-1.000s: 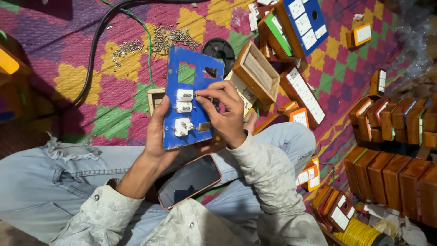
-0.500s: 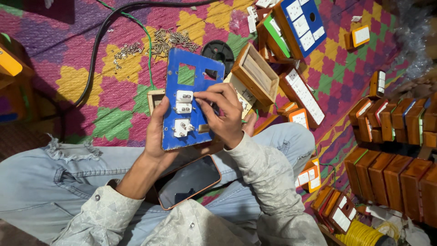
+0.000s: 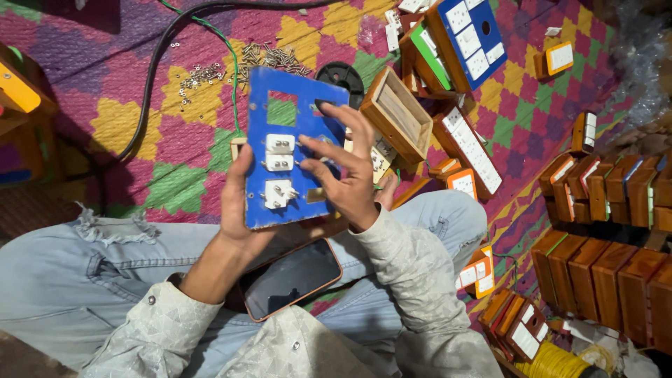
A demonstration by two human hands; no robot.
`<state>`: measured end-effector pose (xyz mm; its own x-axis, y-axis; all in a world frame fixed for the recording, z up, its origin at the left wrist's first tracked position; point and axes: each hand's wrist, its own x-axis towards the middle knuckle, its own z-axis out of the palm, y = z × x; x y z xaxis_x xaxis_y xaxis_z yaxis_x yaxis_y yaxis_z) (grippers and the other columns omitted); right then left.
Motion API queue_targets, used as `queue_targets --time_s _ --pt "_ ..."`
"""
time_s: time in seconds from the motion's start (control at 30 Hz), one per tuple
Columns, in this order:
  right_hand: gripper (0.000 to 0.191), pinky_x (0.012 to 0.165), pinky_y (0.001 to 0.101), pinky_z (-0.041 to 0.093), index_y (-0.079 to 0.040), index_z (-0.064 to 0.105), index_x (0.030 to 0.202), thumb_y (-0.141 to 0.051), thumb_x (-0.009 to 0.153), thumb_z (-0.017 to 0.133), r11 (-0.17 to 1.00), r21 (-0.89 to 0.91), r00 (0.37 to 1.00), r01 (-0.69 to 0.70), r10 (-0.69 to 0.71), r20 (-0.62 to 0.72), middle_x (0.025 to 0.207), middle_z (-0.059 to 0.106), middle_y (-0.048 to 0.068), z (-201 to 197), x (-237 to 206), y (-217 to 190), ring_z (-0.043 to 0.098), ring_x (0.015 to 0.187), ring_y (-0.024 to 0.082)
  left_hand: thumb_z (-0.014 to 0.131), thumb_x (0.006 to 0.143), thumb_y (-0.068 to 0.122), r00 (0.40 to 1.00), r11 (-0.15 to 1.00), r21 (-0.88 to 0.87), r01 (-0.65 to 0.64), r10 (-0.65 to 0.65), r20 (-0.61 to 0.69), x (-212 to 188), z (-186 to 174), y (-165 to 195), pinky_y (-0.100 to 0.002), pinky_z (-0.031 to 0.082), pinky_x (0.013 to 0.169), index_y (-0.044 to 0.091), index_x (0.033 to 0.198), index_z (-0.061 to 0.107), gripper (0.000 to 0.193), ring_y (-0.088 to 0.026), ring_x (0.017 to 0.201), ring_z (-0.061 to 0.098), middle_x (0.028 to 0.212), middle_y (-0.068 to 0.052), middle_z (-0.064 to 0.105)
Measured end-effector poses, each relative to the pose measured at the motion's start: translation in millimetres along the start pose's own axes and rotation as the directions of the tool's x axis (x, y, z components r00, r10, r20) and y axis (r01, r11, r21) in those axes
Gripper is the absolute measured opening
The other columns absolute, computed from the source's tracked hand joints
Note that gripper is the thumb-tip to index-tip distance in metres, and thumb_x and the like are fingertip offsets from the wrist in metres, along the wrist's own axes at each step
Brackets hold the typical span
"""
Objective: The person sits on a patterned mat and assembles white electrical switches onto a blue rectangular board. They insert switches into cutouts, flip the board to access the back, and secure the components with screws. A coworker nearby uses a power drill on a similar board.
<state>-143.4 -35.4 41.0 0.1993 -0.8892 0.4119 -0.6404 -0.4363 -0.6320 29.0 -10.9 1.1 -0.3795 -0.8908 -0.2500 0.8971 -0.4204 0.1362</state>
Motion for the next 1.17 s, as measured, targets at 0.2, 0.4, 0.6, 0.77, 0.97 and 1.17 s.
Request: queue_targets --time_s 0.2,0.4,0.6,0.77,0.97,1.17 --pt "0.033 0.13 0.0476 0.029 -0.023 0.076 0.108 -0.021 0.078 0.091 0.97 0.235 0.997 -0.063 0.05 0.061 0.151 0.051 0.009 3.0 -1.4 4.0 0.038 0.149 0.033 0.049 0.104 0.053 0.994 1.0 -0.002 -0.019 0.019 0.106 -0.7 4.0 10.4 -0.045 0.056 0.102 0.001 0.142 0.054 0.064 -0.027 0.117 0.069 0.132 -0.017 0.068" --pt "0.039 0.132 0.0486 0.024 -0.016 0.076 0.117 -0.013 0.08 0.091 0.99 0.139 0.99 -0.032 0.013 0.137 0.159 0.045 0.013 0.6 -4.6 7.9 0.033 0.156 0.035 0.05 0.107 0.052 0.998 1.0 -0.01 -0.03 0.03 0.048 -0.9 1.6 7.6 -0.044 0.056 0.102 0.004 0.144 0.054 0.061 -0.026 0.117 0.068 0.132 -0.014 0.066" --pt "0.038 0.13 0.0484 0.026 -0.016 0.07 0.111 -0.016 0.08 0.092 0.966 0.242 0.993 -0.09 0.07 0.092 0.153 0.048 0.009 2.8 -3.7 12.1 0.035 0.153 0.035 0.05 0.106 0.052 1.0 1.0 -0.009 -0.015 0.015 0.028 -0.8 1.2 3.9 -0.044 0.057 0.1 0.006 0.143 0.055 0.059 -0.025 0.116 0.068 0.131 -0.013 0.067" --pt "0.031 0.129 0.0472 0.027 -0.019 0.075 0.105 -0.014 0.079 0.093 0.987 0.161 0.996 -0.022 0.008 0.092 0.151 0.05 0.007 0.4 -3.1 9.5 0.036 0.152 0.034 0.049 0.108 0.05 0.999 0.999 -0.023 -0.04 0.041 0.017 -0.9 -1.1 4.6 -0.044 0.057 0.103 0.006 0.144 0.054 0.057 -0.025 0.117 0.068 0.132 -0.012 0.067" --pt "0.046 0.13 0.0504 0.029 -0.011 0.075 0.12 -0.016 0.077 0.091 0.989 0.127 0.989 -0.073 0.056 0.134 0.152 0.048 0.014 0.3 -6.2 7.7 0.036 0.152 0.037 0.049 0.109 0.051 0.996 0.999 -0.021 -0.025 0.026 0.085 -2.3 -2.6 4.6 -0.046 0.057 0.098 0.004 0.143 0.055 0.058 -0.027 0.113 0.069 0.129 -0.015 0.068" --pt "0.048 0.127 0.0438 0.032 -0.02 0.069 0.125 -0.018 0.083 0.093 0.962 0.265 0.997 -0.069 0.055 0.062 0.15 0.042 0.007 5.4 -12.0 16.5 0.036 0.152 0.031 0.05 0.106 0.052 0.999 1.0 -0.001 -0.016 0.016 0.032 -1.8 -3.7 3.3 -0.045 0.057 0.1 0.004 0.144 0.054 0.061 -0.026 0.116 0.068 0.131 -0.014 0.067"
